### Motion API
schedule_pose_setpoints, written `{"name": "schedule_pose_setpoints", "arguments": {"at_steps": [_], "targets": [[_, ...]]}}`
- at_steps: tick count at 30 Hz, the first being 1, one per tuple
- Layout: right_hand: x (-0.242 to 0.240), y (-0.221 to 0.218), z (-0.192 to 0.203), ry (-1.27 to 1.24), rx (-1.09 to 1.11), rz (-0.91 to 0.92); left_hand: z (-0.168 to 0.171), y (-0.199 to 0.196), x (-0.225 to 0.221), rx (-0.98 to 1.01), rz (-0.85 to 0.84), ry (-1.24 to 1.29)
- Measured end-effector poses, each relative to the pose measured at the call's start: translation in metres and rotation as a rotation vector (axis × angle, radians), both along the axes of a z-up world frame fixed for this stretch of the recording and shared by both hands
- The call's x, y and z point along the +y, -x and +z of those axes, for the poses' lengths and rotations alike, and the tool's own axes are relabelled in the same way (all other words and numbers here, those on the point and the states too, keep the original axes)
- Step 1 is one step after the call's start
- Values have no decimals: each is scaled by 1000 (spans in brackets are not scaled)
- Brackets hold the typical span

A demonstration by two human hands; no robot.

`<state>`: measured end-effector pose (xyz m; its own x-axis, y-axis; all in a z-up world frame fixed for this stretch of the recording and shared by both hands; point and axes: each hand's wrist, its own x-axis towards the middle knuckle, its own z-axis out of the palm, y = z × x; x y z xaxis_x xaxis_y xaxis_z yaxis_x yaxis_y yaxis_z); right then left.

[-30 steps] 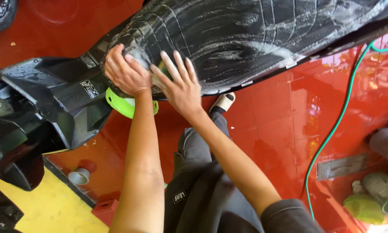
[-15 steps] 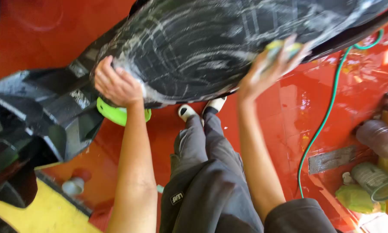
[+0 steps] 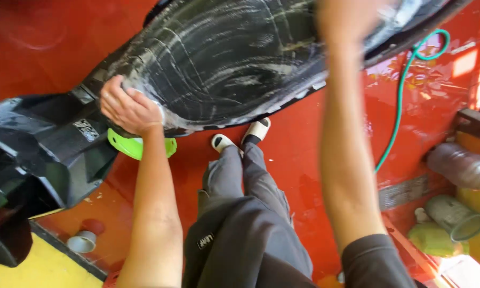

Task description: The person scrubs the seat of a black motorcycle using a sponge and soapy water from a green bucket. They repeatedly dip the sponge into the bucket and wipe the seat surface, creating a soapy lather.

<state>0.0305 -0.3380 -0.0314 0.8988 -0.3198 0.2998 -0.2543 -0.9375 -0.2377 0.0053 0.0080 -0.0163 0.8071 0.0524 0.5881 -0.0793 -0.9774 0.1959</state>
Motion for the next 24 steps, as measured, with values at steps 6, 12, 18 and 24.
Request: {"name": "schedule_pose_setpoints", "arguments": {"at_steps": [6, 12, 18, 24], "targets": [[171, 27, 42, -190, 63, 371, -4, 8, 3, 58, 22, -10], [145, 109, 43, -84, 146, 424, -12, 5, 11, 134, 57, 18], [8, 28, 79, -52, 123, -118, 15, 2, 0, 251, 110, 117], [102, -99, 45, 452, 323, 180, 10, 4, 7, 236, 115, 117]]}}
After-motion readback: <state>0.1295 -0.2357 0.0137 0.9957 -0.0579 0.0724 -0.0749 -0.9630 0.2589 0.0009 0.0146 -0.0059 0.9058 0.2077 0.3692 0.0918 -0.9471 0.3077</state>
